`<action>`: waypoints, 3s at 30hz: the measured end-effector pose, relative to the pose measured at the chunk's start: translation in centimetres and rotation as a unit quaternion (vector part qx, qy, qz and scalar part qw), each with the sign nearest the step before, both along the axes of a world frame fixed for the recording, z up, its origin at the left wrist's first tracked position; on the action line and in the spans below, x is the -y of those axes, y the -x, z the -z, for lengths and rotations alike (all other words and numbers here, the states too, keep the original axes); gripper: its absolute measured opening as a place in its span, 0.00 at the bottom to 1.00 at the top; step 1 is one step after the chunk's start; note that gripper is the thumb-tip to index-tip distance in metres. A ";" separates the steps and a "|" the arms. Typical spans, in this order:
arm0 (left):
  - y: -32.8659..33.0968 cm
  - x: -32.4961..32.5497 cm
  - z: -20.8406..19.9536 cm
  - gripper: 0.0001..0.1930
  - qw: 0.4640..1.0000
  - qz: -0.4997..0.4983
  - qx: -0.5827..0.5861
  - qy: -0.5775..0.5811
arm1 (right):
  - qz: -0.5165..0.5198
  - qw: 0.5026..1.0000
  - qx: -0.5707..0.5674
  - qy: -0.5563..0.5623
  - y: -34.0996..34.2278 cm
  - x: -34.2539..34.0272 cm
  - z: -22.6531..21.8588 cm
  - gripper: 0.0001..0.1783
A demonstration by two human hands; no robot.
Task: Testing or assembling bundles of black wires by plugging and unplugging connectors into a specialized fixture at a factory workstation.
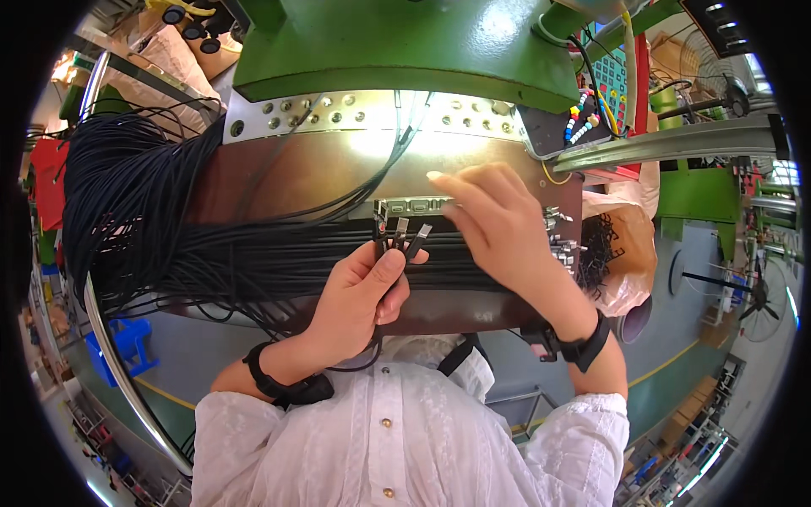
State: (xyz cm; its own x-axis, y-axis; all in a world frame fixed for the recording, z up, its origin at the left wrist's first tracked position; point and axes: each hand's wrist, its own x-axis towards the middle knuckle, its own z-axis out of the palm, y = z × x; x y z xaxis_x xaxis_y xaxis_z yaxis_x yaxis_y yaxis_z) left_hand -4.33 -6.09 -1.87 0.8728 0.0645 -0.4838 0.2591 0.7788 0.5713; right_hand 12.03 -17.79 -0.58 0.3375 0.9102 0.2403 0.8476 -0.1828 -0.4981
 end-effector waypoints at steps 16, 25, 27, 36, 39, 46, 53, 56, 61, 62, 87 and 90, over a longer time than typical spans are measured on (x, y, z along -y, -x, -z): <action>0.2 -0.8 0.1 0.13 0.996 -0.004 0.022 -0.085 | 0.078 0.984 -0.159 -0.038 3.7 0.0 -1.0 0.10; 2.4 -0.4 1.0 0.15 0.943 -0.060 0.058 -0.323 | 0.013 0.979 0.202 -0.006 1.4 -0.4 0.4 0.13; 2.4 -1.8 0.1 0.15 0.958 -0.127 0.076 -0.244 | 0.041 0.981 0.191 0.009 1.2 -0.7 1.7 0.12; 1.6 -2.4 -1.6 0.15 0.994 -0.099 0.051 0.016 | 0.046 0.988 -0.106 -0.099 2.6 -2.9 4.0 0.09; 1.3 -2.0 -1.5 0.15 0.996 -0.086 0.019 0.024 | 0.024 0.992 -0.074 -0.097 2.5 -2.8 4.0 0.09; 1.3 -1.8 -1.4 0.14 0.998 -0.057 0.016 -0.004 | 0.017 0.991 -0.094 -0.096 2.5 -2.7 3.6 0.08; 1.4 -2.5 -1.5 0.14 0.999 -0.045 0.017 0.023 | 0.018 0.997 -0.030 -0.074 2.8 -2.7 3.2 0.09; 0.9 -2.3 -2.0 0.14 0.999 -0.033 -0.003 0.004 | 0.022 0.994 0.042 -0.098 3.2 -2.3 2.1 0.11; 0.4 -2.5 -3.0 0.13 0.998 0.056 0.003 -0.003 | -0.010 0.980 0.153 -0.127 2.8 -1.9 -0.5 0.16; 0.4 -2.7 -3.0 0.13 0.998 0.056 0.005 -0.006 | -0.039 0.976 0.174 -0.128 2.1 -2.1 -0.4 0.17; 1.0 -1.8 -4.1 0.14 0.979 0.117 0.017 -0.165 | 0.103 0.976 -0.192 -0.029 1.8 -1.1 2.7 0.06; 1.0 -1.5 -4.2 0.14 0.977 0.118 0.016 -0.178 | 0.063 0.998 0.030 -0.003 2.3 -1.5 2.0 0.07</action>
State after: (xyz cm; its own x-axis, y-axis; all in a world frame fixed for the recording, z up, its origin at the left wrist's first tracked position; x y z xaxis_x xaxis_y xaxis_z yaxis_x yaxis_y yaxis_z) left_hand -5.36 -4.57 2.31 0.8976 0.0192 -0.4404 0.3857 0.4498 0.8056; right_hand 9.76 -16.26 -2.54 0.4339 0.8602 0.2679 0.8464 -0.2873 -0.4483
